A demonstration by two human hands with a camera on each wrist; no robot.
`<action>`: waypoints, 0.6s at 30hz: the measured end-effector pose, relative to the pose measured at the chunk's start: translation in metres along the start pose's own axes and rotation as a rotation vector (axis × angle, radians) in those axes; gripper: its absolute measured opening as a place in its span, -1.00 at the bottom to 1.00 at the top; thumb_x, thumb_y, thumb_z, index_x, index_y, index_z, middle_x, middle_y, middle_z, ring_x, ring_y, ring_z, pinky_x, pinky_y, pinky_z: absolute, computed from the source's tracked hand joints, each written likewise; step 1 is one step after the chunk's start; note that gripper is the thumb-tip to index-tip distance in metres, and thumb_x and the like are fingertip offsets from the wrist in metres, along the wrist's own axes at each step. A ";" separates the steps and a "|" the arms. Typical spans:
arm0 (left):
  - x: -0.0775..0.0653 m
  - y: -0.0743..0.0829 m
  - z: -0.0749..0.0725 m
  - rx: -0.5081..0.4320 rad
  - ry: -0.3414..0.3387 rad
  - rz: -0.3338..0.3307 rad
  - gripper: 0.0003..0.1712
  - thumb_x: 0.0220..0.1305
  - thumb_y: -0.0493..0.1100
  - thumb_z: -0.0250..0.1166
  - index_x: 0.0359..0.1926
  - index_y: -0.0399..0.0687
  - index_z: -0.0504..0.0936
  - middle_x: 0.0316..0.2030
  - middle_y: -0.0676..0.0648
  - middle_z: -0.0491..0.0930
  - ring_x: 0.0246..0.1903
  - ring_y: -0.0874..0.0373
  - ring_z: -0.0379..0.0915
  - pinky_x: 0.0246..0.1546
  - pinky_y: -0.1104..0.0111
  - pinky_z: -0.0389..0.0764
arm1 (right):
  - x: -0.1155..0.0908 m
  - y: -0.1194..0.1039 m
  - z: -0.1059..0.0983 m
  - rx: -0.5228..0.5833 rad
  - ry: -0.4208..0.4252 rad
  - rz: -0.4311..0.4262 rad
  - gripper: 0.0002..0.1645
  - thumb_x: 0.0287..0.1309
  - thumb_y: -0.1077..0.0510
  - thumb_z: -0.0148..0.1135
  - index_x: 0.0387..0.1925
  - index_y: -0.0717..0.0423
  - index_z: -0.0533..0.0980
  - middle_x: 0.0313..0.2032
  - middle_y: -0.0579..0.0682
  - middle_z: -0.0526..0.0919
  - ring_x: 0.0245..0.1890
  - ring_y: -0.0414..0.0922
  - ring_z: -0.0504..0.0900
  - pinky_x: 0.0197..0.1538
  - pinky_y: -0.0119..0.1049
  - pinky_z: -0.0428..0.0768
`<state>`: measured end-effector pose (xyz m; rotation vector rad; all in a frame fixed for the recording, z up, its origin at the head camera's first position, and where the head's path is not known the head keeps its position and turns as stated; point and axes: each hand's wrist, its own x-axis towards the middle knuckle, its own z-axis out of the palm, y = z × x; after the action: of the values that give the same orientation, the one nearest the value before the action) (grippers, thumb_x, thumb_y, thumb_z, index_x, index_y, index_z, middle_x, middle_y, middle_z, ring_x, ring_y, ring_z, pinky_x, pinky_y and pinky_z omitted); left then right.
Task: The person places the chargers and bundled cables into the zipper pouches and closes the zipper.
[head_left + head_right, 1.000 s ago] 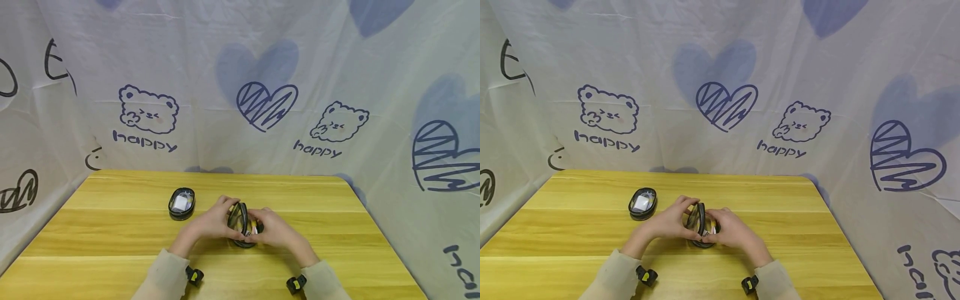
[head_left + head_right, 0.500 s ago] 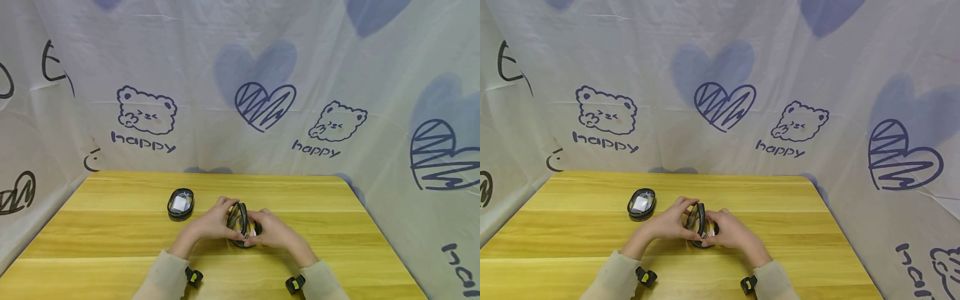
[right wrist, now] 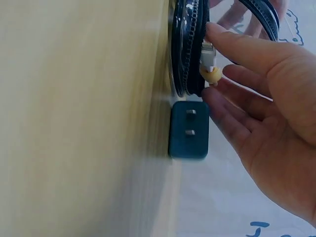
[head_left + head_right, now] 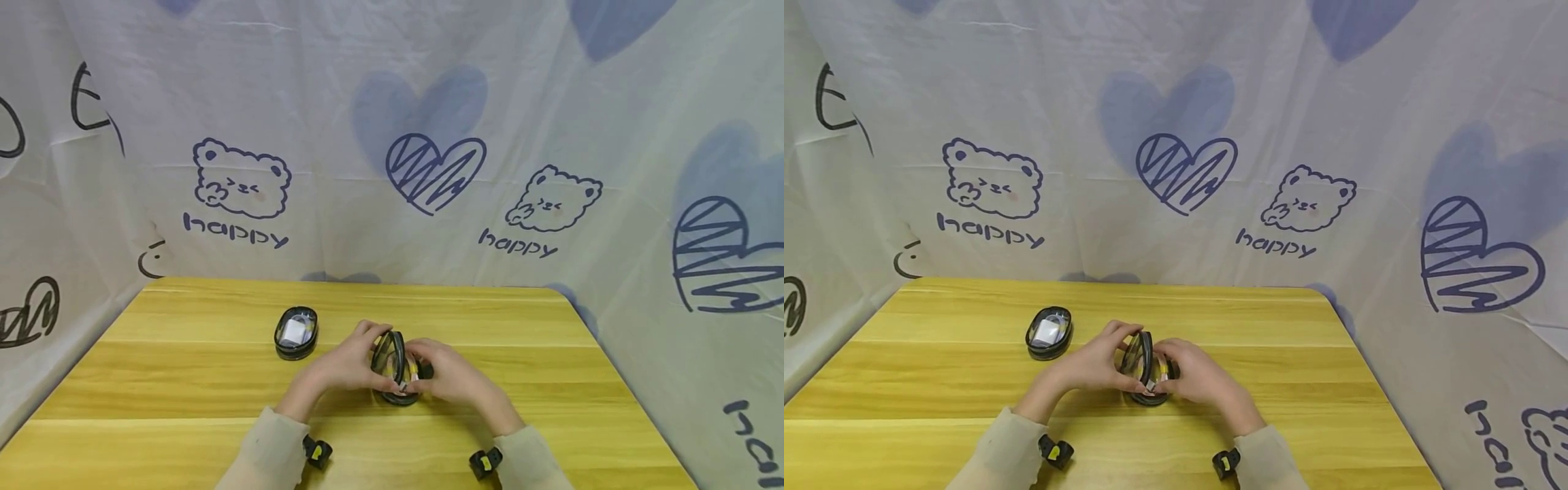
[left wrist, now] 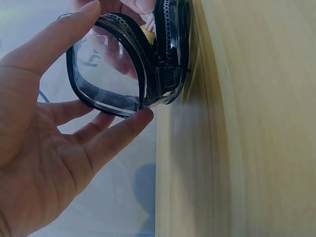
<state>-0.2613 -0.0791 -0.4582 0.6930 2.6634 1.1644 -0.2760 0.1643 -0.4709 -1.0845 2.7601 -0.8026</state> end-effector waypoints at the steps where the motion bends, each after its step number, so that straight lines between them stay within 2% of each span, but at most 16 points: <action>1: 0.000 0.000 0.000 0.000 -0.001 0.001 0.24 0.01 0.07 0.67 0.60 -0.06 0.18 0.36 -0.23 0.27 0.16 -0.09 0.45 0.15 0.06 0.60 | 0.000 -0.001 0.000 -0.005 0.003 -0.002 -0.26 0.15 0.11 0.58 0.34 0.08 0.52 0.28 0.06 0.59 0.20 0.01 0.60 0.24 0.00 0.61; 5: 0.000 0.000 0.000 0.003 -0.004 0.005 0.23 0.02 0.08 0.66 0.61 -0.06 0.18 0.36 -0.23 0.26 0.17 -0.10 0.45 0.19 0.02 0.58 | 0.003 -0.004 0.003 -0.035 0.024 -0.015 -0.29 0.14 0.10 0.58 0.31 0.12 0.54 0.22 0.06 0.64 0.14 0.02 0.59 0.19 0.00 0.61; 8: -0.001 0.000 0.000 0.002 -0.003 0.006 0.23 0.03 0.09 0.66 0.60 -0.05 0.18 0.36 -0.23 0.26 0.19 -0.11 0.45 0.21 -0.01 0.56 | 0.004 -0.005 0.005 -0.039 0.032 -0.014 -0.34 0.13 0.11 0.59 0.26 0.11 0.57 0.08 -0.01 0.71 -0.03 -0.07 0.57 0.05 -0.11 0.60; 12: 0.000 0.001 0.000 0.004 0.000 0.005 0.24 0.01 0.11 0.67 0.60 -0.06 0.18 0.36 -0.23 0.26 0.23 -0.13 0.43 0.25 -0.03 0.54 | 0.004 -0.006 0.005 0.054 0.000 -0.003 -0.38 0.12 0.18 0.59 0.22 0.09 0.57 -0.08 -0.07 0.70 -0.21 -0.16 0.61 -0.13 -0.29 0.65; 15: 0.000 0.002 0.001 0.005 0.004 0.000 0.26 -0.01 0.12 0.68 0.60 -0.07 0.19 0.36 -0.23 0.26 0.26 -0.15 0.42 0.28 -0.04 0.51 | 0.002 -0.004 0.002 0.156 -0.042 -0.012 -0.26 0.06 0.27 0.61 0.29 0.15 0.53 0.03 0.00 0.68 -0.17 -0.13 0.69 -0.07 -0.32 0.72; 18: 0.000 0.002 0.001 0.002 0.008 -0.005 0.27 -0.02 0.11 0.69 0.60 -0.08 0.19 0.36 -0.24 0.26 0.27 -0.17 0.41 0.31 -0.06 0.49 | 0.000 -0.003 -0.002 0.215 -0.081 -0.021 -0.10 -0.02 0.35 0.62 0.39 0.20 0.45 0.23 0.08 0.59 -0.02 -0.04 0.70 0.11 -0.26 0.70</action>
<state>-0.2603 -0.0773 -0.4571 0.6835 2.6722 1.1658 -0.2749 0.1632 -0.4673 -1.0806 2.5300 -1.0075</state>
